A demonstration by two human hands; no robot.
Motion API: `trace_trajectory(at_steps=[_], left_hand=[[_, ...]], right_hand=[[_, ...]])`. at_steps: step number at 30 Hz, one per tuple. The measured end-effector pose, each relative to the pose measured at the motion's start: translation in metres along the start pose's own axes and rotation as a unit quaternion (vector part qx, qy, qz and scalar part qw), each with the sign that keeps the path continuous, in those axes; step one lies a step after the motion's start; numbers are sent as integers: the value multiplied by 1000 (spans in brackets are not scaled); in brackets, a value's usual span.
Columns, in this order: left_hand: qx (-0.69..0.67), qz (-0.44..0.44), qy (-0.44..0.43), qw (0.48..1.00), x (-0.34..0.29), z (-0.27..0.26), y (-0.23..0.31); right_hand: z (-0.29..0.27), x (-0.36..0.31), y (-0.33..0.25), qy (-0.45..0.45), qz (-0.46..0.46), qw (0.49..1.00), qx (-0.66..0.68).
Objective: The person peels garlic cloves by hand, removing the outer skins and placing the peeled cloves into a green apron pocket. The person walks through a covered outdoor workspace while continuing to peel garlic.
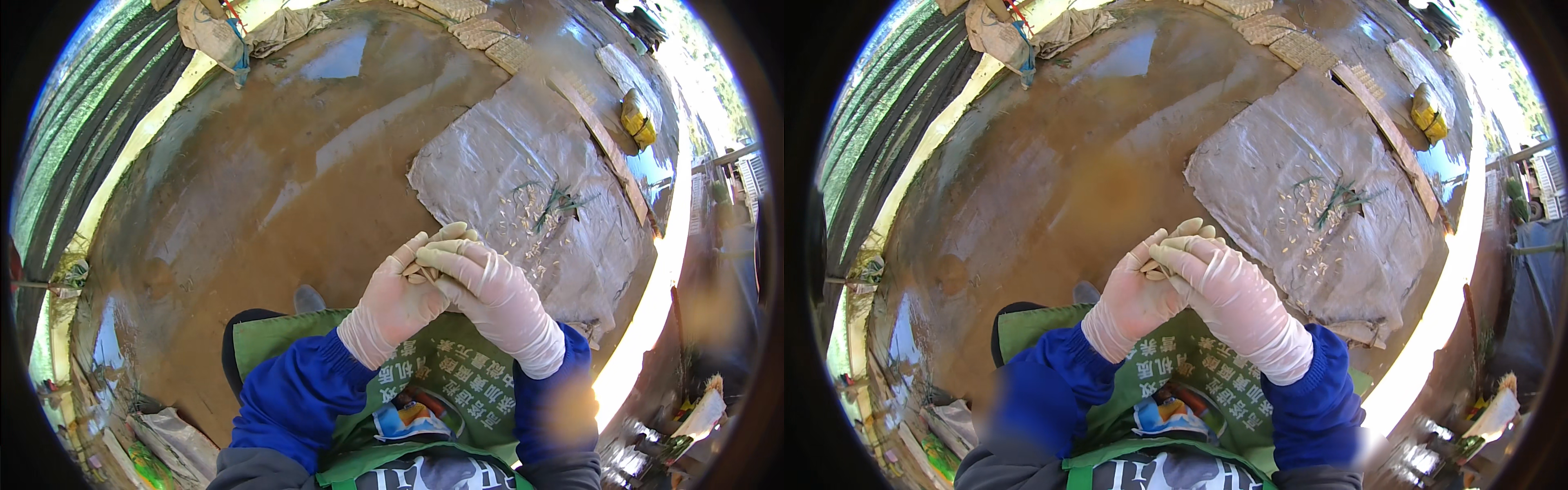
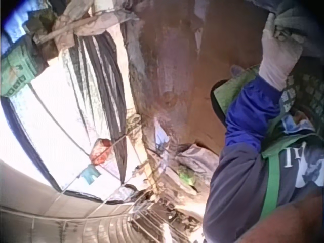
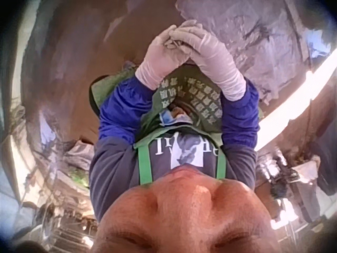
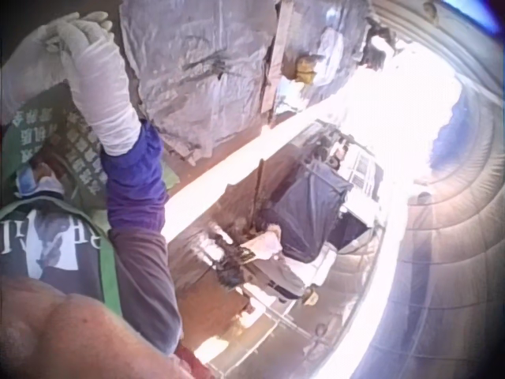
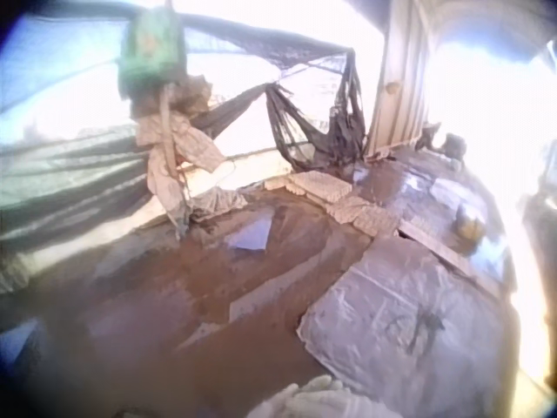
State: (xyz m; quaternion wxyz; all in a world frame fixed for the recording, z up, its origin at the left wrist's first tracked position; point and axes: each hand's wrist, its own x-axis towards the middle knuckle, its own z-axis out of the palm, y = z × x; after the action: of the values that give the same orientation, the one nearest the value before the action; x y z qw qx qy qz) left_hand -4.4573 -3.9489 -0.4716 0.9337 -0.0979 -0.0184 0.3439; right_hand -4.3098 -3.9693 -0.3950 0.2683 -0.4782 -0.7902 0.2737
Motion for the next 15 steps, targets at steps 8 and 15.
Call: trace_trajectory(at_steps=[8, 15], left_hand=[[-1, 4, 12, 1000, -2, 7, -8], [15, 41, -5, 999, -9, 15, -11]], right_hand=[[-10, -9, -6, 78, 40, 993, 78], [-17, -15, -13, 157, 26, 987, 25]])
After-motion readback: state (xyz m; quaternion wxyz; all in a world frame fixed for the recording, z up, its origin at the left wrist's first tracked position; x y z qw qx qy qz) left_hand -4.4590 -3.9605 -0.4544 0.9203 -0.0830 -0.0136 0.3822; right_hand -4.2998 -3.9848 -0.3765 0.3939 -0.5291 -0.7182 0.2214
